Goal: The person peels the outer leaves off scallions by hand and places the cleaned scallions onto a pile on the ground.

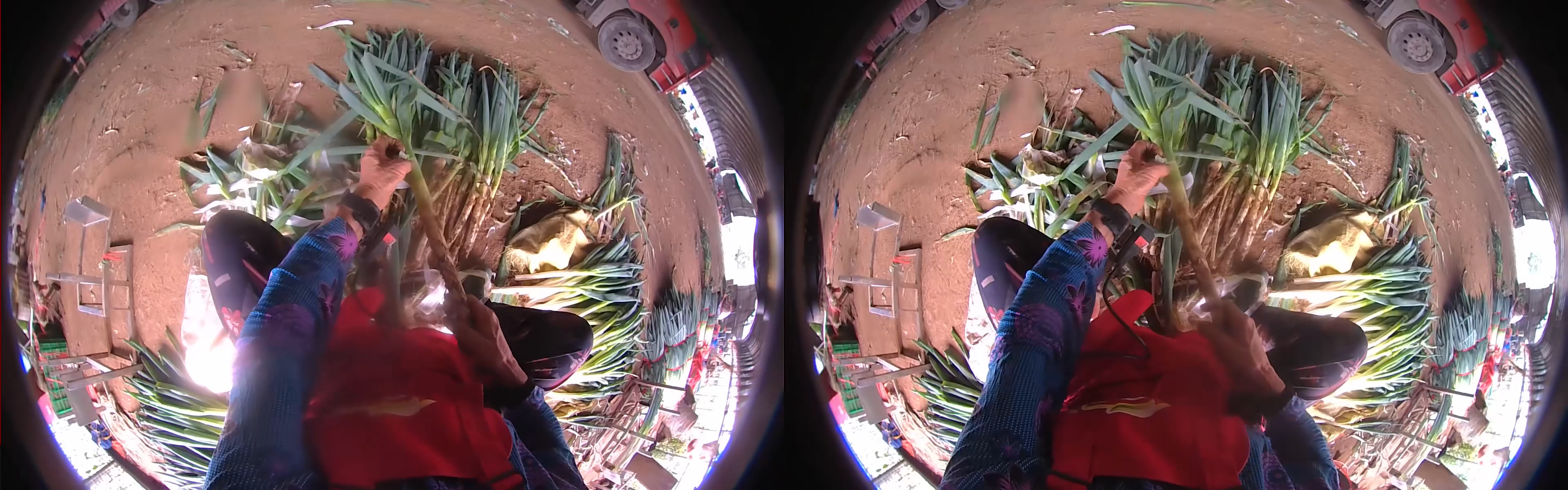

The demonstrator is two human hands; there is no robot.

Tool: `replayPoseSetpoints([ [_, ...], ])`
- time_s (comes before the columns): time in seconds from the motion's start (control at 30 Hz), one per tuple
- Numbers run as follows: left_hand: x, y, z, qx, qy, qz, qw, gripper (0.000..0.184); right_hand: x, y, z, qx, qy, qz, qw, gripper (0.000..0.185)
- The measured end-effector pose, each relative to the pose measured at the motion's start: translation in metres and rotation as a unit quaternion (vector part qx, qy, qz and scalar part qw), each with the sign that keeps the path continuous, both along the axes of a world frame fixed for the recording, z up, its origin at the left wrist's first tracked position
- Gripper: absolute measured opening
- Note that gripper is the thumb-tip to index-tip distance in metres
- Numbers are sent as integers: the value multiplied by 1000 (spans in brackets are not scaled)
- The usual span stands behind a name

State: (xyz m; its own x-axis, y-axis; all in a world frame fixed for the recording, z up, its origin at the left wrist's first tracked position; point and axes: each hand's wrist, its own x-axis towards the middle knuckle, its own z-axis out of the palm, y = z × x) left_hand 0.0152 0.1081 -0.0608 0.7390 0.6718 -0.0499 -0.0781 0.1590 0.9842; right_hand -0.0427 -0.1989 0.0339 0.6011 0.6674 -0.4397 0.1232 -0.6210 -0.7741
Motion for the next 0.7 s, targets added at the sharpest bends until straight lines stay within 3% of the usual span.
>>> replayPoseSetpoints([
  [0.1, 2, -4, -6, 36, 21, 4, 999, 27, 2, 11, -26, 19, -44, -47, 998, 33],
  [0.2, -3, -11, -4, -12, -28, -18, 999, 27, 20, 18, -50, -7, 153, -126, 980, 35],
  [0.27, -16, -9, 23, -108, -79, -48, 990, 28, 41, 15, -94, 52, 112, -25, 992, 32],
  [0.33, -35, 2, 54, -57, -119, -59, 989, 29, 48, 17, -102, 137, 201, -23, 970, 30],
  [0.37, -47, 8, 76, -41, -134, -53, 989, 30, 46, 20, -90, 189, 307, -73, 930, 31],
  [0.4, -57, 23, 95, 2, -120, -37, 992, 28, 44, 21, -84, 239, 408, -120, 873, 33],
  [0.43, -68, 44, 99, 45, -133, -6, 990, 26, 44, 19, -90, 217, 278, -54, 934, 38],
  [0.47, -79, 65, 102, 88, -144, 27, 985, 26, 45, 18, -92, 219, 305, -63, 925, 38],
  [0.53, -103, 114, 121, 15, -195, 157, 968, 20, 48, 15, -95, 221, 358, -84, 903, 39],
  [0.57, -109, 131, 116, 51, -198, 257, 945, 23, 48, 10, -109, 231, 273, -63, 932, 36],
  [0.6, -109, 147, 111, 105, -85, 338, 931, 26, 46, 3, -134, 239, 186, -43, 952, 33],
  [0.67, -99, 184, 37, 215, 25, 267, 939, 26, 44, 8, -127, 221, 187, -50, 956, 29],
  [0.7, -88, 197, -10, 251, 61, 228, 939, 26, 36, 19, -81, 191, 278, -79, 938, 27],
])
